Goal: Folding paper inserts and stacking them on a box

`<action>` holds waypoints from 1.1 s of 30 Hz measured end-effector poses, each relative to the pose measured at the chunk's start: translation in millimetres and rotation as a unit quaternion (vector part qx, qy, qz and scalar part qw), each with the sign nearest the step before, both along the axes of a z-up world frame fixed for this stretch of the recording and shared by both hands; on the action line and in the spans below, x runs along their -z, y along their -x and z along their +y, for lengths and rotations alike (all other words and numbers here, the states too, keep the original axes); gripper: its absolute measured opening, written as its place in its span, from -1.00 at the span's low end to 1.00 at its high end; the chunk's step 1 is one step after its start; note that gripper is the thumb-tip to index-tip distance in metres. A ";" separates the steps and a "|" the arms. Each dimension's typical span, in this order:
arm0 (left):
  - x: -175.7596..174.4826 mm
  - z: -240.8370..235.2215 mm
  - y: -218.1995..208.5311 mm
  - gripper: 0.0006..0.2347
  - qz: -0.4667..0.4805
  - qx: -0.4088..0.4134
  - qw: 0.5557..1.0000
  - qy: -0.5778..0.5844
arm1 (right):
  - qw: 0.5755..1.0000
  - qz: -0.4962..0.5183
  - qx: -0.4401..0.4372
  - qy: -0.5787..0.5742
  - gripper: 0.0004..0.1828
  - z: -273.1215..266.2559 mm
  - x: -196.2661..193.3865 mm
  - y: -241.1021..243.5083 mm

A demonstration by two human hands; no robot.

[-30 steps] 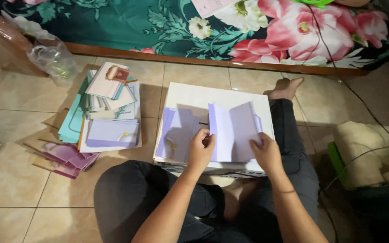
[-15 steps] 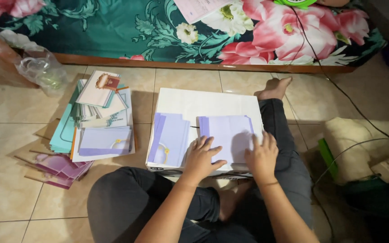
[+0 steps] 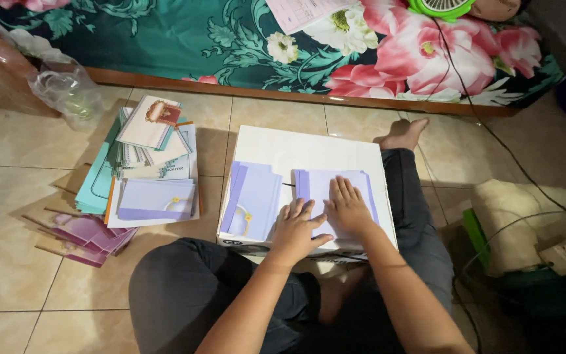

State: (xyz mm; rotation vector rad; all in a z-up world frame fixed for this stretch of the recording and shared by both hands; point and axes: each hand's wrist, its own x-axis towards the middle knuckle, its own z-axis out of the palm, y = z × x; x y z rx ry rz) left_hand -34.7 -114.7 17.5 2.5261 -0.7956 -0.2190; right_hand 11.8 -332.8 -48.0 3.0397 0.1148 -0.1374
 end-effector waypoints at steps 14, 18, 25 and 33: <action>-0.1 -2.1 6.2 -0.23 0.026 0.008 0.998 -0.057 | 0.998 0.054 0.014 -0.019 -0.17 -17.8 30.4 -43.1; -11.0 -0.4 10.0 -0.26 0.038 0.002 0.997 -0.063 | 0.996 0.062 0.053 -0.027 -0.18 9.7 -13.1 -17.9; 3.1 -6.4 5.1 -0.38 0.084 -0.017 0.995 -0.054 | 0.998 0.062 0.013 -0.021 -0.25 12.4 -14.8 67.6; 5.5 -7.5 6.6 -0.45 0.049 -0.015 0.997 -0.056 | 0.999 0.019 0.019 -0.020 -0.20 -8.1 29.4 -44.5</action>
